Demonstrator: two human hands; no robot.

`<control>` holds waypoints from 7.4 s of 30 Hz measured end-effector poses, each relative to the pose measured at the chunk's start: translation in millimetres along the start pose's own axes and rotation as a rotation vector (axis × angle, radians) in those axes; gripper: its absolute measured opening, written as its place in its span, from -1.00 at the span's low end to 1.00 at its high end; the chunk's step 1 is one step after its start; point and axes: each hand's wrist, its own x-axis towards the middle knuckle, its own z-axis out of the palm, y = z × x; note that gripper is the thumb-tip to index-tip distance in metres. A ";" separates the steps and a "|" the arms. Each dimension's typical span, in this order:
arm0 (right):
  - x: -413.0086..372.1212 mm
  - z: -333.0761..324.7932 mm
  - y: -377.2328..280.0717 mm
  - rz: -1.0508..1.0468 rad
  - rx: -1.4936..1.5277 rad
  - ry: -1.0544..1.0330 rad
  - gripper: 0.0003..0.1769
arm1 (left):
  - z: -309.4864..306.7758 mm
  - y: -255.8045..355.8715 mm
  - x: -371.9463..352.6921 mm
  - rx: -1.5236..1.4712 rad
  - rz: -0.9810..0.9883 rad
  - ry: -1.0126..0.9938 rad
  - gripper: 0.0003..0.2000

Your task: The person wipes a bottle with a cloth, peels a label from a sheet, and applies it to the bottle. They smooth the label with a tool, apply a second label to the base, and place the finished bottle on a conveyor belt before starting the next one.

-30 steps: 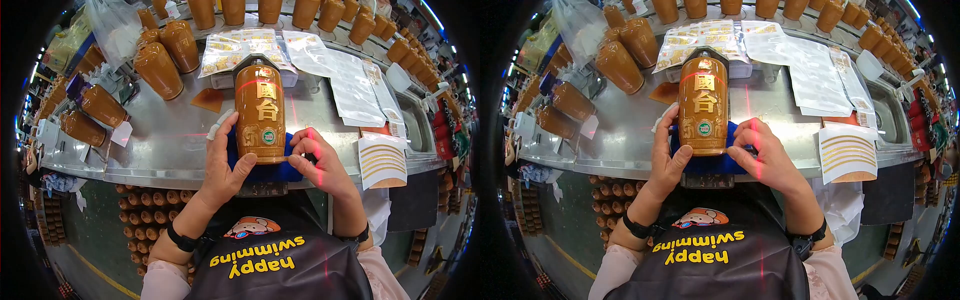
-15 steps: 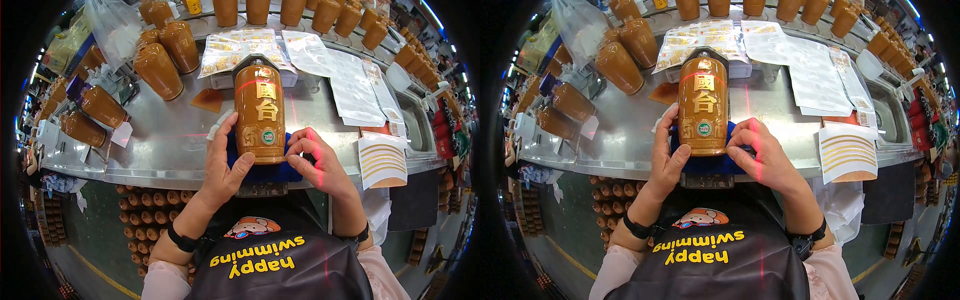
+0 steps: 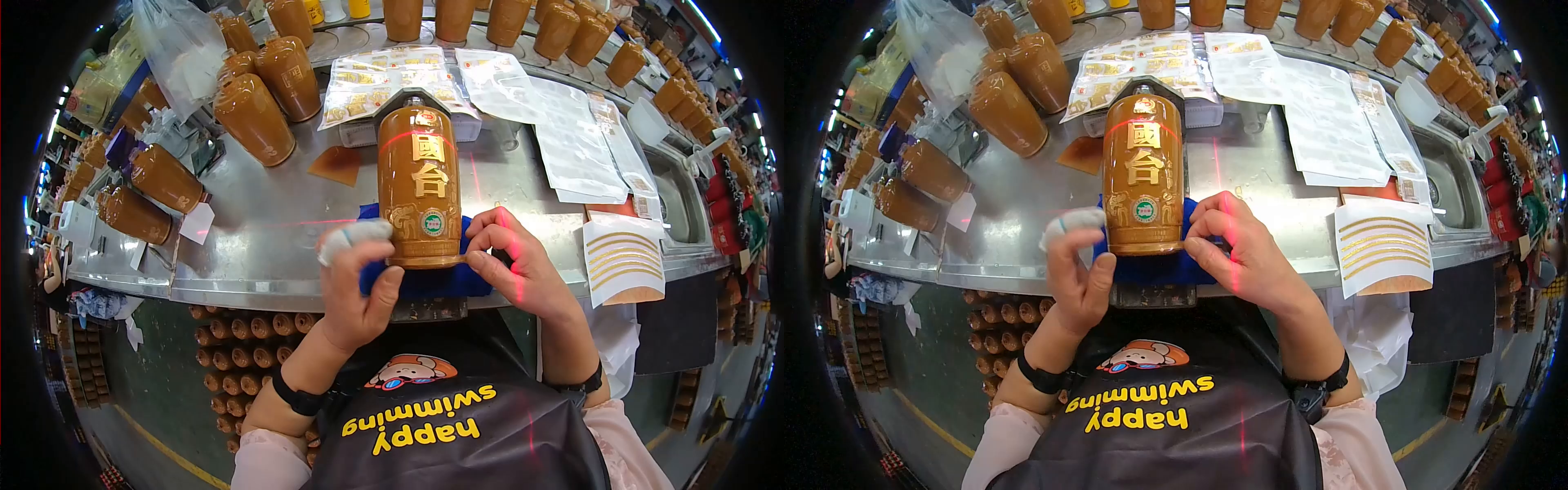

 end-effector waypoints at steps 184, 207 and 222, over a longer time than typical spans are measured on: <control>-1.8 -3.3 8.6 -0.049 0.031 0.006 -0.76 | 3.0 0.1 20.2 0.258 0.539 -0.268 -0.74; -0.7 -4.8 10.4 -0.036 -0.020 -0.018 -0.76 | 2.0 2.7 24.8 0.225 0.599 -0.238 -0.71; 2.5 -2.4 8.2 -0.016 -0.040 0.001 -0.77 | 5.3 9.7 25.7 0.472 0.148 -0.248 -0.22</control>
